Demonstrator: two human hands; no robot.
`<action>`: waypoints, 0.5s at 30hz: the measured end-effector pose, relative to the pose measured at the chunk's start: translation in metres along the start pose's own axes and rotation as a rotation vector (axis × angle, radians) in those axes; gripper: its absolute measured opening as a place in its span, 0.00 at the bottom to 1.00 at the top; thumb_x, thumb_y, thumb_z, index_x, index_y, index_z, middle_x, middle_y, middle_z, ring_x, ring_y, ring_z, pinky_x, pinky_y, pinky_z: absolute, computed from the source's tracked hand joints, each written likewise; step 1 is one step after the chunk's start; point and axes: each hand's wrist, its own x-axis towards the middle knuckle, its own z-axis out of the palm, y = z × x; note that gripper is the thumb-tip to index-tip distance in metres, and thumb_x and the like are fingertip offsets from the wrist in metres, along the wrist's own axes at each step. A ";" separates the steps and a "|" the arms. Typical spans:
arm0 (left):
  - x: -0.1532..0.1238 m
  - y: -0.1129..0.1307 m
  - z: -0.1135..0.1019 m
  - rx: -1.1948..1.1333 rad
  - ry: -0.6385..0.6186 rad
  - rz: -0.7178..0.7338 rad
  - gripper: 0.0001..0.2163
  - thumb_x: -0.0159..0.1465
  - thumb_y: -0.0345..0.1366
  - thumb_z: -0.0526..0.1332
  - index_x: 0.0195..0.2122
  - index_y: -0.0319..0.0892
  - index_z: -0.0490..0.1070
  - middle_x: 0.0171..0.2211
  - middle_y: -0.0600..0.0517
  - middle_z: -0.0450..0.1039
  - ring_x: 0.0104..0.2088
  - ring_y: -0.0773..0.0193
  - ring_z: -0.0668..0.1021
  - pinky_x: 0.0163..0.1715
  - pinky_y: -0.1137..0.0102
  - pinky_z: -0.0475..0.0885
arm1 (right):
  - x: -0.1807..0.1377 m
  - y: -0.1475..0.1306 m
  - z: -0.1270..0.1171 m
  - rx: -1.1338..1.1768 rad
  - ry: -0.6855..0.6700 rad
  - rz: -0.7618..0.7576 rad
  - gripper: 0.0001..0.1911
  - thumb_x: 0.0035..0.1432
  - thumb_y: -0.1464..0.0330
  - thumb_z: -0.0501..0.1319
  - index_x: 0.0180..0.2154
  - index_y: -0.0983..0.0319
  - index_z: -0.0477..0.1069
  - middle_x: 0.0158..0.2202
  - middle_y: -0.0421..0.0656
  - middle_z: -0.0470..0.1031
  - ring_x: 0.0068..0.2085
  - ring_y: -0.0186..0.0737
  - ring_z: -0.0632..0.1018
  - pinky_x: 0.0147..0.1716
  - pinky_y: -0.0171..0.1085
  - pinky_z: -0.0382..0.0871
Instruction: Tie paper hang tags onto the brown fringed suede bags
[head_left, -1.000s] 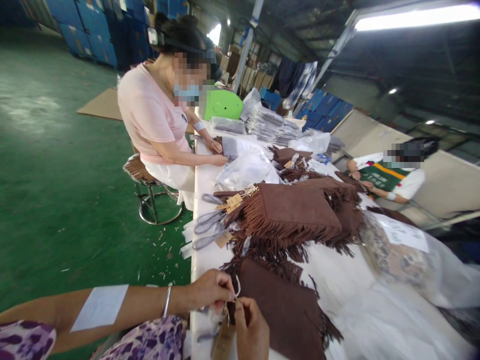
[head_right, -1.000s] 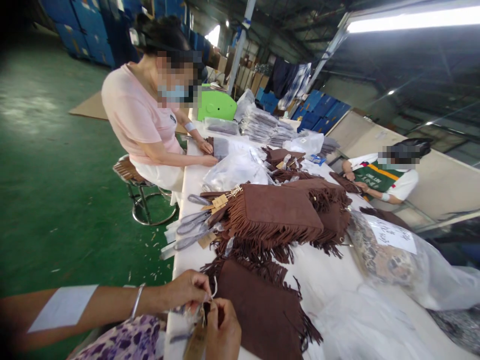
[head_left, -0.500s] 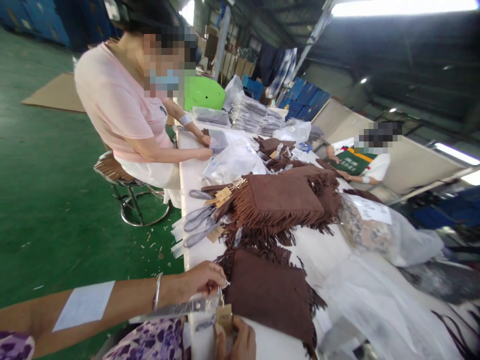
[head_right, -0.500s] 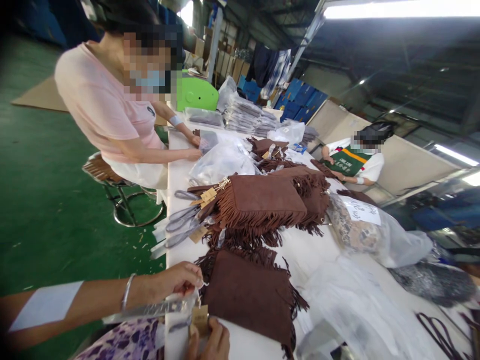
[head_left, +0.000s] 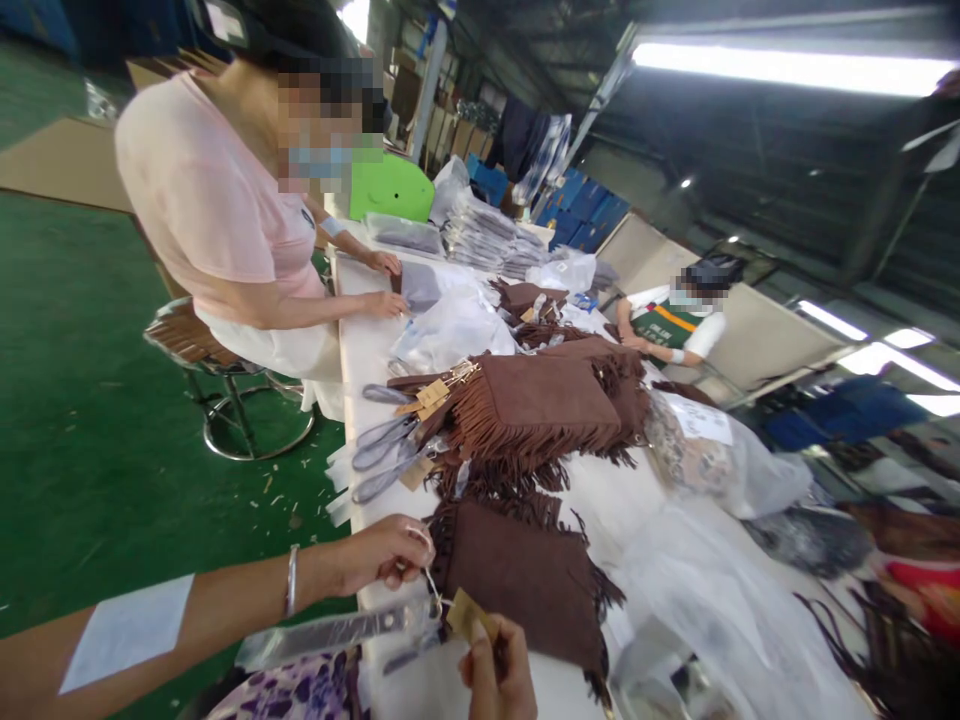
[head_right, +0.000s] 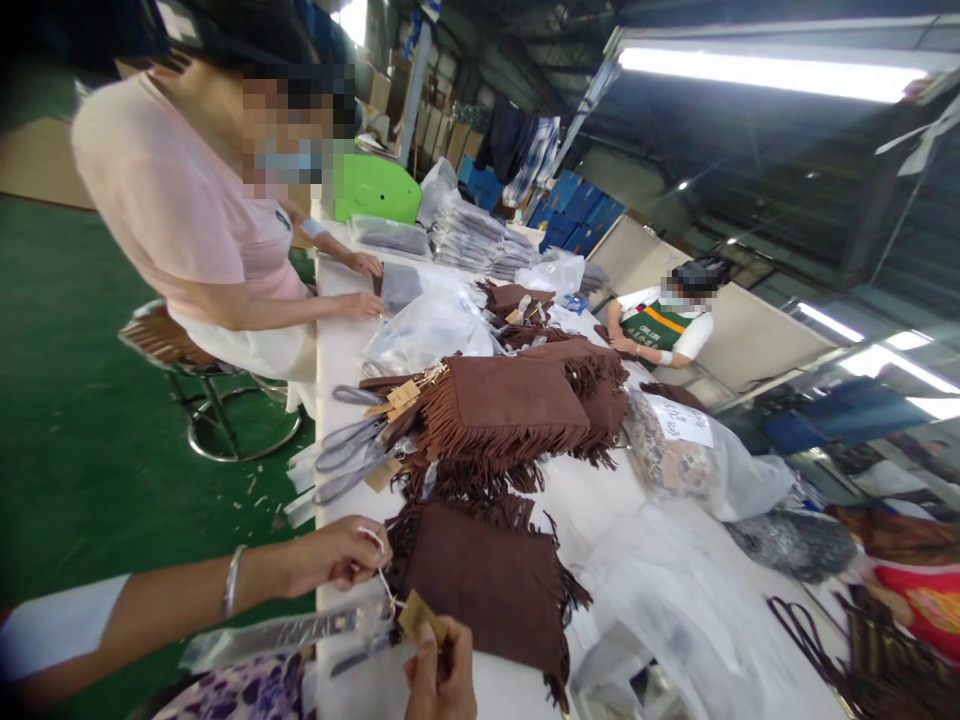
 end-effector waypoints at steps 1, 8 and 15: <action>0.000 -0.001 -0.003 0.038 0.046 0.000 0.07 0.50 0.35 0.65 0.27 0.40 0.69 0.20 0.54 0.63 0.20 0.71 0.64 0.15 0.76 0.50 | 0.003 -0.009 0.001 -0.040 -0.024 -0.001 0.18 0.59 0.51 0.57 0.36 0.60 0.69 0.20 0.34 0.69 0.20 0.33 0.69 0.21 0.30 0.63; -0.002 -0.012 -0.010 -0.331 0.254 -0.196 0.09 0.49 0.35 0.66 0.26 0.37 0.68 0.22 0.54 0.65 0.18 0.75 0.63 0.13 0.80 0.45 | 0.012 -0.033 0.019 -0.212 -0.211 -0.376 0.14 0.64 0.57 0.54 0.38 0.56 0.74 0.36 0.41 0.73 0.37 0.38 0.75 0.38 0.33 0.66; -0.009 -0.018 0.009 -0.637 0.228 -0.182 0.10 0.47 0.35 0.68 0.25 0.37 0.68 0.19 0.56 0.64 0.17 0.73 0.63 0.16 0.78 0.55 | 0.021 -0.031 0.036 -0.223 -0.348 -0.534 0.14 0.68 0.62 0.49 0.44 0.55 0.72 0.40 0.42 0.73 0.41 0.37 0.76 0.42 0.32 0.66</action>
